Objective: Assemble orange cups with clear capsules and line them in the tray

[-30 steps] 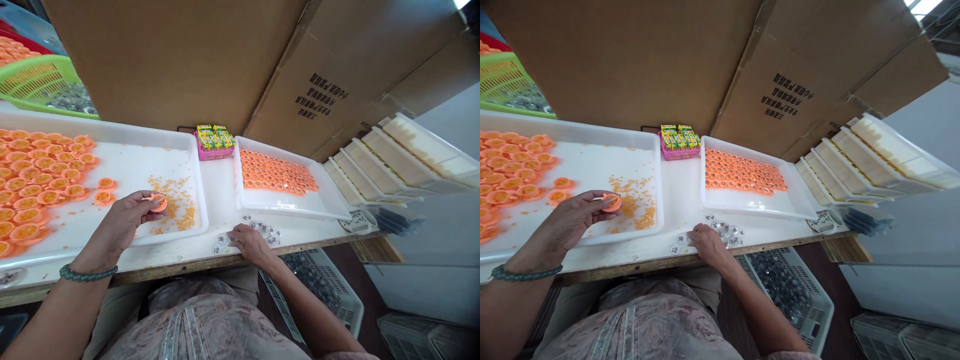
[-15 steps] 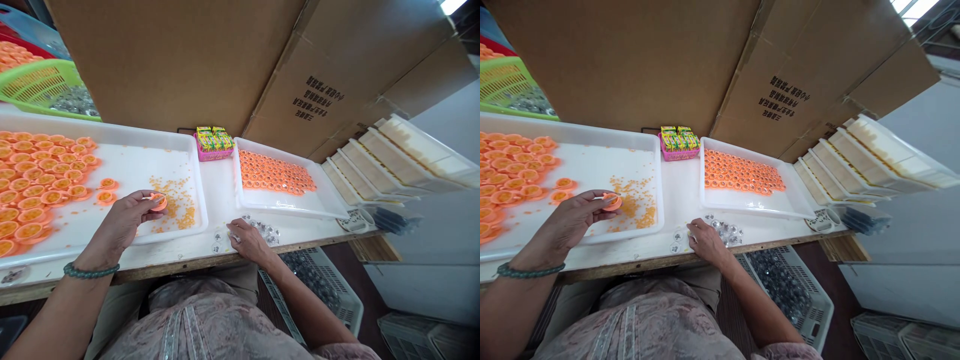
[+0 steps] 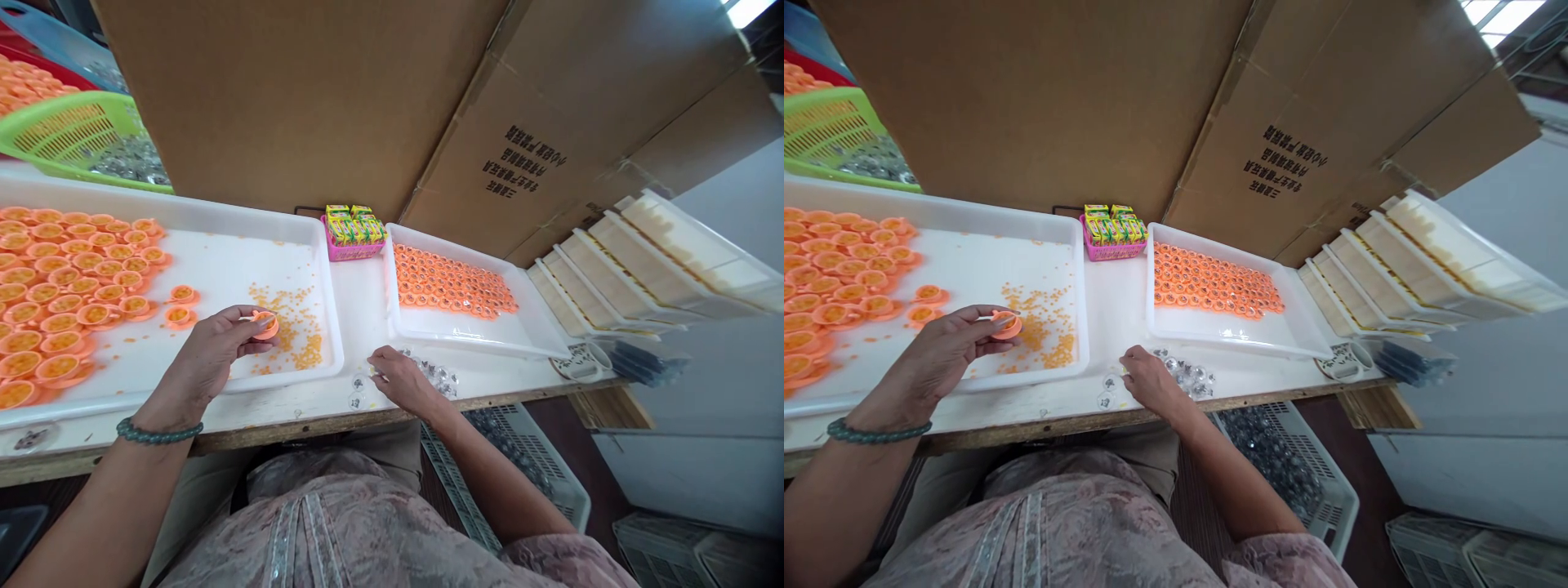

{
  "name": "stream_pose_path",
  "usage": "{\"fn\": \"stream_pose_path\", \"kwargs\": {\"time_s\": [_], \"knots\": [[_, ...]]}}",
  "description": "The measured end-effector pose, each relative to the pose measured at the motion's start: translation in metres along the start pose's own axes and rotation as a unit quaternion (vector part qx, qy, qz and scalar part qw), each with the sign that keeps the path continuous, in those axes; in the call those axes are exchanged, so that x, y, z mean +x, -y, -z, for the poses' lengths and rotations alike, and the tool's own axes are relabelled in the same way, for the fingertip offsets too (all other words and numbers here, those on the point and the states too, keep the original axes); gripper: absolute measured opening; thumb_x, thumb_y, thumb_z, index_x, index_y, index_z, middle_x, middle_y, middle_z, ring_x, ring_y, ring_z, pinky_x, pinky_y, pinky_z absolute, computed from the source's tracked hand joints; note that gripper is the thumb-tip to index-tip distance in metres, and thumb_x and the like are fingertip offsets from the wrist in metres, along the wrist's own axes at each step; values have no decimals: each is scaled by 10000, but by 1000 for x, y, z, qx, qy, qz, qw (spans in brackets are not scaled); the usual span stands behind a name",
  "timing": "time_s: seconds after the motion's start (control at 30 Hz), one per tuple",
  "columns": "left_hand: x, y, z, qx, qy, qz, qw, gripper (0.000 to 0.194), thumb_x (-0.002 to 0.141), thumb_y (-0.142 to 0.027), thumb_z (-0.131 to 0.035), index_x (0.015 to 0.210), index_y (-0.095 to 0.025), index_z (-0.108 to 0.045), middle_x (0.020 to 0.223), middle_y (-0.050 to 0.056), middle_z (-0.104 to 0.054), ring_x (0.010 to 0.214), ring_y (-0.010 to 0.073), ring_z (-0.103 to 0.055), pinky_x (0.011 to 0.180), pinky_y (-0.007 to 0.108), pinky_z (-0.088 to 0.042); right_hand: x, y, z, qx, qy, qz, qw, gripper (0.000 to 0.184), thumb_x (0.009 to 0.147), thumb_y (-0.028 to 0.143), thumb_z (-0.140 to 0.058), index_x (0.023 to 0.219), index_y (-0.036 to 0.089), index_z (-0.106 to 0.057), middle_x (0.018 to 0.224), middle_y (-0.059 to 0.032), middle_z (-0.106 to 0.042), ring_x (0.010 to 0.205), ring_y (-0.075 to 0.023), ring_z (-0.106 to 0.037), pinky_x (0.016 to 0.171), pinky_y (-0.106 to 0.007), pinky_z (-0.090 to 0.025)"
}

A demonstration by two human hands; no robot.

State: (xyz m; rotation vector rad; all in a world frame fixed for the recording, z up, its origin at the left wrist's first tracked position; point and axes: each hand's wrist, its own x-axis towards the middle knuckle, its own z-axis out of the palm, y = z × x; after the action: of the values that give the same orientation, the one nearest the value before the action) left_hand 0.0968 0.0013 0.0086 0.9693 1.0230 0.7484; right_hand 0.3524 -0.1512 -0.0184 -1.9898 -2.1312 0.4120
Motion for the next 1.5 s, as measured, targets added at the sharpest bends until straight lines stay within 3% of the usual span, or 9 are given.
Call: {"fn": "stream_pose_path", "kwargs": {"time_s": [0.17, 0.33, 0.47, 0.57, 0.73, 0.9, 0.97, 1.1, 1.5], "knots": [[-1, -1, 0, 5, 2, -4, 1000, 296, 588, -315, -783, 808, -163, -656, 755, 16, -655, 682, 139, -628, 627, 208, -530, 14, 18, 15, -176, 85, 53, 979, 179, 798, 8, -474, 855, 128, -595, 936, -107, -579, 769, -176, -580, 673, -274, -474], [-1, -1, 0, 8, 6, -13, 1000, 315, 611, -330, -763, 848, -157, -647, 773, 32, -668, 682, 153, -640, 630, 229, -527, 14, 17, 17, -222, 70, 56, 971, 214, 785, -29, -458, 851, 137, -575, 892, -104, -564, 778, -188, -558, 673, -282, -469], [-1, 0, 1, -7, 8, -12, 1000, 329, 606, -330, -767, 863, -172, -634, 754, 17, -672, 667, 152, -648, 651, 245, -525, 13, 8, 25, -73, -20, 50, 996, 83, 840, 114, -526, 842, 158, -596, 921, -81, -585, 841, -170, -577, 744, -283, -476], [-1, 0, 1, -18, 20, -7, 1000, 328, 606, -328, -770, 855, -174, -622, 740, 10, -666, 669, 150, -645, 662, 256, -525, 19, 15, 32, 115, -128, 12, 985, 91, 849, 240, -561, 818, 174, -616, 863, -49, -617, 826, -149, -591, 755, -269, -472], [-1, 1, 2, -14, 47, -14, 999, 308, 652, -350, -741, 869, -173, -612, 755, 18, -663, 679, 146, -635, 654, 253, -516, 50, 51, 23, 405, -143, -89, 899, 247, 854, 375, -521, 767, 161, -609, 707, -19, -625, 632, -112, -554, 624, -241, -465], [-3, 1, 3, -24, 51, -28, 998, 297, 661, -347, -733, 865, -172, -607, 735, 12, -644, 685, 157, -634, 677, 277, -517, 79, 79, 11, 635, -120, -88, 758, 236, 774, 391, -621, 747, 162, -571, 654, 1, -601, 572, -93, -540, 534, -211, -437], [-3, 1, 3, -29, 50, -30, 998, 299, 662, -343, -731, 867, -166, -605, 750, 15, -644, 690, 158, -632, 694, 289, -518, 85, 84, 9, 673, -90, -80, 730, 232, 730, 350, -676, 852, 166, -605, 673, 7, -607, 584, -93, -557, 542, -212, -447], [-3, 1, 3, -28, 55, -35, 997, 303, 683, -350, -715, 891, -163, -600, 769, 13, -639, 687, 151, -628, 712, 296, -513, 89, 88, 9, 674, -59, -51, 734, 345, 716, 312, -692, 1026, 172, -638, 729, -4, -634, 653, -108, -586, 638, -253, -487], [-2, 2, 3, -31, 66, -26, 997, 363, 673, -354, -724, 955, -164, -598, 818, 29, -663, 730, 175, -644, 761, 334, -495, 105, 80, 9, 635, -70, -15, 769, 244, 728, 285, -672, 957, 207, -643, 754, 3, -574, 676, -110, -545, 624, -243, -440]]}}
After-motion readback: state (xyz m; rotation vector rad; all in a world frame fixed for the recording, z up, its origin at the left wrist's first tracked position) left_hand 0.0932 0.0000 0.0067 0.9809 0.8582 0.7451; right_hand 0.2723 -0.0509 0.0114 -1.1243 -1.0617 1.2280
